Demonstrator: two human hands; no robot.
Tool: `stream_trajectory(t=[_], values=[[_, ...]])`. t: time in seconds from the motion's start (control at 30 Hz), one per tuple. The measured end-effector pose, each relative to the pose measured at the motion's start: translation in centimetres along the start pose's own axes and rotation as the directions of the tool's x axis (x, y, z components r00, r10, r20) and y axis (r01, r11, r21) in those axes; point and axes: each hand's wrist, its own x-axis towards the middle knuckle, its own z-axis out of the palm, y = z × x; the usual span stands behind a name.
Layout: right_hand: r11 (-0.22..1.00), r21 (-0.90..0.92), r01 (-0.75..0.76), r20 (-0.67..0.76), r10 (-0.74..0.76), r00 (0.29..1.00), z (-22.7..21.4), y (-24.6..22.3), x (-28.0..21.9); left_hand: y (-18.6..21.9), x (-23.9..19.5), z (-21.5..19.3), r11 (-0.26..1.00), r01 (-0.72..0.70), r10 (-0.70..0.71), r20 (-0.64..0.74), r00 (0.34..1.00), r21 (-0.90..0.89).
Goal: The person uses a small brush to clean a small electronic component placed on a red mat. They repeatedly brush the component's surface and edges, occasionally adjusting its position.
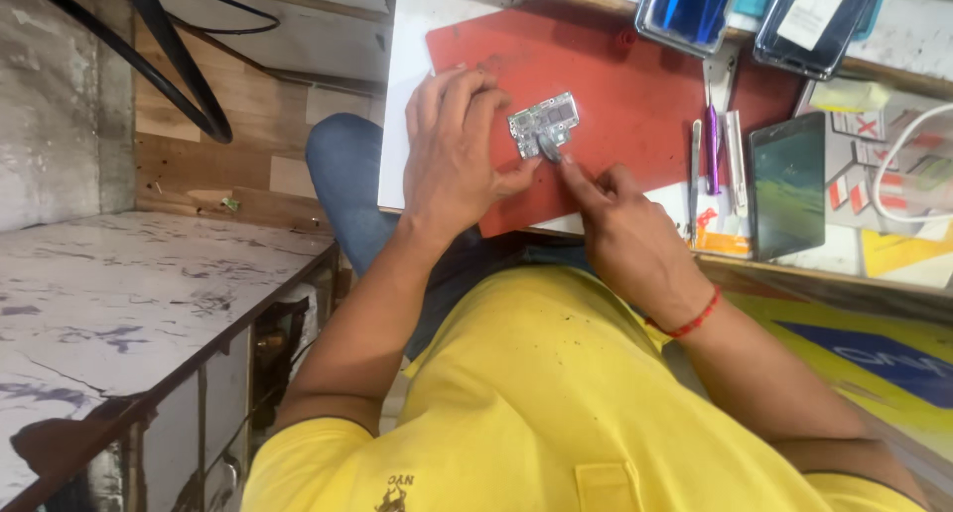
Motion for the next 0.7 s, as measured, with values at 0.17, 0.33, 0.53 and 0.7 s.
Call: stream_trajectory(t=[0.17,0.33,0.53,0.7], values=[[0.990,0.023,0.141,-0.073,-0.139,0.988,2.3,1.0,-0.8,0.4,-1.3,-0.2,1.000,-0.001,0.001,0.041,0.999,0.014],[0.989,0.065,0.134,-0.139,-0.124,0.983,2.5,3.2,-1.1,0.0,-1.2,-0.6,0.999,-0.040,0.040,0.007,0.999,0.022],[0.995,-0.015,0.097,-0.041,-0.097,0.994,2.0,3.1,0.2,-0.4,-1.6,0.0,0.997,-0.070,0.069,0.019,0.997,0.034],[0.985,-0.061,0.162,-0.060,-0.166,0.984,0.9,2.4,0.2,1.0,-0.9,-0.9,0.995,-0.090,0.091,-0.009,0.996,0.050]])
